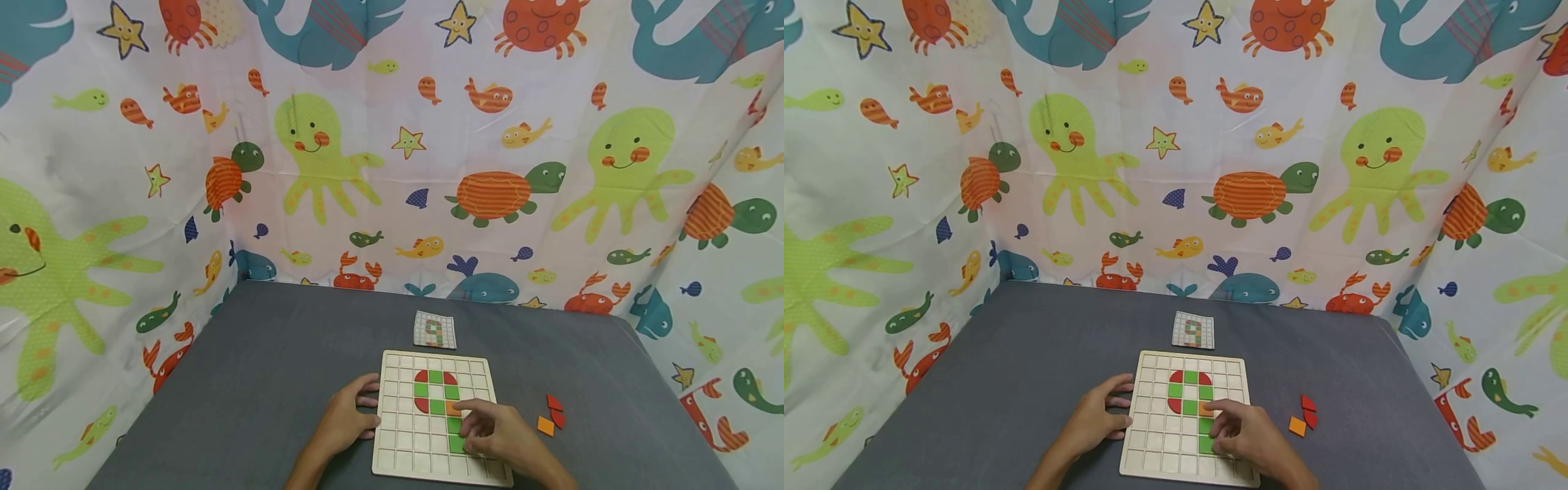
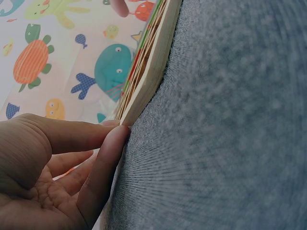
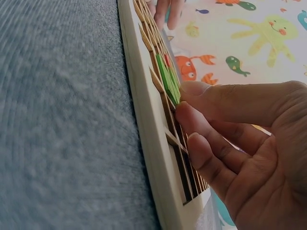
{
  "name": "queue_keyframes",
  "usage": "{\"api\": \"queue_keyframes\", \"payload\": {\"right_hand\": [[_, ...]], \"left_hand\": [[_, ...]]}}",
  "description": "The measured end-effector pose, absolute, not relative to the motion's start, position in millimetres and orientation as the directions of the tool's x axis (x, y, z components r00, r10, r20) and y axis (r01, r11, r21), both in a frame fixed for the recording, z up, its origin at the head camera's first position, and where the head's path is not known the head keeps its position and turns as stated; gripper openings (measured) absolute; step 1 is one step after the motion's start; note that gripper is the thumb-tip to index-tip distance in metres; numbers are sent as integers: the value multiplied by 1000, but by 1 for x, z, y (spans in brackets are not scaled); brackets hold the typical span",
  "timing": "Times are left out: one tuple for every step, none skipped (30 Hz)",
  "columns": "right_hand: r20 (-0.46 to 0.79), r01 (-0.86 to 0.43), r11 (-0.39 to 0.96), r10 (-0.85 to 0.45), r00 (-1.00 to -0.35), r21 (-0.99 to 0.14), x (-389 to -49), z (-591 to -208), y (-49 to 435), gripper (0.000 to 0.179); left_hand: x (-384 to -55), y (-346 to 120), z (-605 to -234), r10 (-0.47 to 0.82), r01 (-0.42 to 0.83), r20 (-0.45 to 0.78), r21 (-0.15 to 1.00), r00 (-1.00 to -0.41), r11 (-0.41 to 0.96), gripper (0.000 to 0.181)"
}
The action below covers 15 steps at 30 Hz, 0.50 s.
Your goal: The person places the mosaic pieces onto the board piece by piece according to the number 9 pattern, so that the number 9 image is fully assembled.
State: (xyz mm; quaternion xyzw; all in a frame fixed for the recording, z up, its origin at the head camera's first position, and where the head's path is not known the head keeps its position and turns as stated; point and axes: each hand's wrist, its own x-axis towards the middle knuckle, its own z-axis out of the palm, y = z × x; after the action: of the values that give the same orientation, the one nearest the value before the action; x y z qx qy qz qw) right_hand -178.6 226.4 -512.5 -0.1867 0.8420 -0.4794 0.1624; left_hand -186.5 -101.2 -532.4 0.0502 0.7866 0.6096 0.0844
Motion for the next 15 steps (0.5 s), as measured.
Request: {"api": "queue_keyframes", "payload": {"right_hand": [[-86,-165,471,-467,-880,-867,-179,-513,227,53],[-77,-171,474,-460,-884,-864,-179,-513,227,53],[-67,-179,478,-453,-889,-860,-180,-514,227,53],[-59,-184,485,-443,-894,-855,-180,-514,228,53],[-53,-186,492,-432,-900,-851,-180,-514,229,53],[-47,-187,498,-420,-906,-847,-180,-514,230,53],[-42,-186,502,-408,-912,-845,-180,-514,231,53],[-36,-186,507,-395,-918,-842,-181,-514,233,53],[-28,-184,507,-382,-924,-842,-181,-513,234,53],[-21,-181,507,-367,-930,-842,-181,-513,236,53],[-9,-183,506,-353,-936,-843,-181,-513,238,53],[7,-185,502,-336,-942,-845,-181,-512,240,53],[21,-186,497,-319,-948,-848,-181,-512,242,52],[34,-185,491,-300,-953,-851,-181,-512,244,52],[51,-188,486,-280,-959,-854,-181,-512,247,52]], "left_hand": [[-187,-101,-532,182,-25,-73,968,-981,251,76],[-186,-101,-532,182,-26,-73,968,-981,251,76],[-186,-101,-532,181,-27,-74,967,-981,252,76],[-186,-101,-532,180,-27,-74,967,-981,252,76],[-186,-101,-532,180,-27,-74,968,-981,250,77],[-186,-101,-532,179,-27,-74,967,-981,252,76],[-186,-101,-532,179,-28,-75,967,-981,253,76],[-186,-100,-532,178,-27,-74,967,-981,255,76],[-186,-100,-532,178,-27,-74,966,-981,256,76],[-186,-100,-532,177,-27,-74,966,-981,256,76],[-186,-100,-532,178,-27,-74,966,-981,256,76],[-186,-100,-532,177,-28,-75,966,-981,257,76],[-186,-100,-532,177,-29,-76,966,-981,255,76],[-186,-100,-532,178,-30,-77,966,-981,255,76],[-186,-100,-532,178,-30,-78,967,-981,255,76]]}}
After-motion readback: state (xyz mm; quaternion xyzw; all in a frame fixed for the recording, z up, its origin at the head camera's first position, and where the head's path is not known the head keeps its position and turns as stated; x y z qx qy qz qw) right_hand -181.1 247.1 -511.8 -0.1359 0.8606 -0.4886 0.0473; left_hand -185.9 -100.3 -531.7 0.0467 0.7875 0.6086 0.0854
